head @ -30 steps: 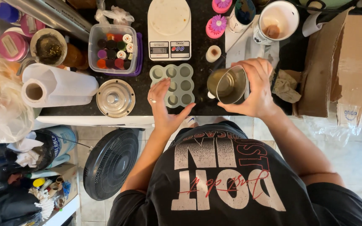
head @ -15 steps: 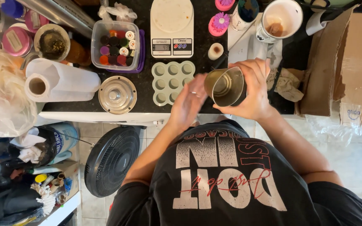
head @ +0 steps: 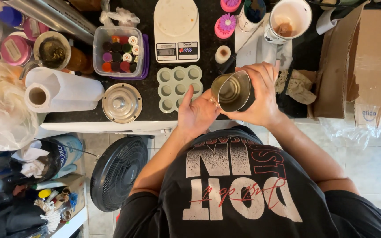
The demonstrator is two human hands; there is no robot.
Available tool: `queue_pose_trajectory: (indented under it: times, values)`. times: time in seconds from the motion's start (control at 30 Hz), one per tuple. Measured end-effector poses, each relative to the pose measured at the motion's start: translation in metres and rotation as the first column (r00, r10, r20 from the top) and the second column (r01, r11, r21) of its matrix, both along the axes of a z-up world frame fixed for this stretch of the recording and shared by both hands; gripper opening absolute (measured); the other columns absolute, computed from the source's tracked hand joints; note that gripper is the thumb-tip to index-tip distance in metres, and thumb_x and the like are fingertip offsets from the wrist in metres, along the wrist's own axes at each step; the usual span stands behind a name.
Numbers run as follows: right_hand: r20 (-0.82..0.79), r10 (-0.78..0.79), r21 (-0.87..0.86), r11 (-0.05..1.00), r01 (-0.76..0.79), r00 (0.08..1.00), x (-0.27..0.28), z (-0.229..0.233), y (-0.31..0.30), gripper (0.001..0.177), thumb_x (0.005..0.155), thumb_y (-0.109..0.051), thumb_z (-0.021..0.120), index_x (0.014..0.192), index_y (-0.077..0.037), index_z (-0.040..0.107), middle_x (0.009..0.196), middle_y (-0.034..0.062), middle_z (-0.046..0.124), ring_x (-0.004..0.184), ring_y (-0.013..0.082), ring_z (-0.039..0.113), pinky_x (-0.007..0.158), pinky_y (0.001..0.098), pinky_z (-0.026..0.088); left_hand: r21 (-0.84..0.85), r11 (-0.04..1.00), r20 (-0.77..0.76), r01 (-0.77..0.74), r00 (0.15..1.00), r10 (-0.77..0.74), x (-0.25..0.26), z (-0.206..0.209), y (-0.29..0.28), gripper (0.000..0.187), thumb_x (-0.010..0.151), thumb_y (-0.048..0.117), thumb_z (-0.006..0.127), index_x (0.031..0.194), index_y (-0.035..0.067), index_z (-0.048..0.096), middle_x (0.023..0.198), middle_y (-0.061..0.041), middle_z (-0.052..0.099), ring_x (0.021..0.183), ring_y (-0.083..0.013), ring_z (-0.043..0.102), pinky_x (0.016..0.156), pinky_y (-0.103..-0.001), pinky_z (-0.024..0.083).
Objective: Checking the temperature of melted wax in a pitcher using a digital thermometer.
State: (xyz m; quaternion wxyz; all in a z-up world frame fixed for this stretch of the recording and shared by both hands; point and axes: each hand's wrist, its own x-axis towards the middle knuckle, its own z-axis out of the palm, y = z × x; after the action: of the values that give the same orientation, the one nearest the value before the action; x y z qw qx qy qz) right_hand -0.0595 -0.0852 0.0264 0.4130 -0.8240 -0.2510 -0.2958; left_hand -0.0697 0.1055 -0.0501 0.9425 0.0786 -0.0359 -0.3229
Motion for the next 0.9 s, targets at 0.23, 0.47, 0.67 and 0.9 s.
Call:
queue_pose_trajectory:
  times: [0.23, 0.47, 0.67, 0.9]
  values:
    - [-0.073, -0.041, -0.068, 0.997, 0.036, 0.996, 0.005, 0.011, -0.039, 0.082, 0.066, -0.032, 0.102, 0.123, 0.011, 0.060, 0.116, 0.0241, 0.058, 0.105, 0.0415, 0.052, 0.103, 0.0505, 0.036, 0.589, 0.349, 0.629, -0.729, 0.684, 0.370, 0.000, 0.013, 0.045, 0.058, 0.115, 0.042, 0.036, 0.160, 0.005, 0.034, 0.166, -0.018, 0.034, 0.155, -0.0315, 0.027, 0.131, -0.045, 0.015]
    - [-0.169, -0.017, -0.052, 0.999, 0.009, 0.985, 0.015, -0.015, -0.067, 0.083, 0.065, -0.032, 0.102, 0.120, 0.013, 0.060, 0.113, 0.0238, 0.059, 0.105, 0.0419, 0.053, 0.101, 0.0464, 0.035, 0.494, -0.172, 0.854, -0.852, 0.437, 0.283, 0.004, -0.005, 0.079, 0.012, 0.097, 0.001, 0.071, 0.108, 0.000, 0.075, 0.099, -0.013, 0.076, 0.104, -0.0248, 0.073, 0.103, -0.036, 0.051]
    - [-0.187, -0.156, -0.237, 0.965, 0.110, 0.970, 0.016, -0.017, -0.065, 0.089, 0.069, -0.040, 0.096, 0.134, 0.007, 0.057, 0.129, 0.0222, 0.059, 0.119, 0.0399, 0.053, 0.103, 0.0494, 0.035, 0.322, -0.204, 0.910, -0.925, 0.362, -0.205, 0.009, -0.022, 0.044, 0.026, 0.079, 0.026, 0.090, 0.081, 0.013, 0.067, 0.078, 0.001, 0.072, 0.077, -0.0172, 0.069, 0.093, -0.043, 0.047]
    - [-0.232, -0.155, -0.116, 0.985, 0.131, 0.960, 0.011, -0.040, -0.071, 0.076, 0.070, -0.012, 0.100, 0.127, 0.009, 0.054, 0.119, 0.0220, 0.053, 0.113, 0.0395, 0.049, 0.104, 0.0477, 0.029, 0.276, -0.177, 0.714, -0.945, 0.324, -0.620, 0.025, -0.130, -0.019, 0.085, 0.057, 0.031, 0.096, 0.132, 0.009, 0.063, 0.115, -0.010, 0.074, 0.125, -0.0286, 0.060, 0.121, -0.053, 0.027]
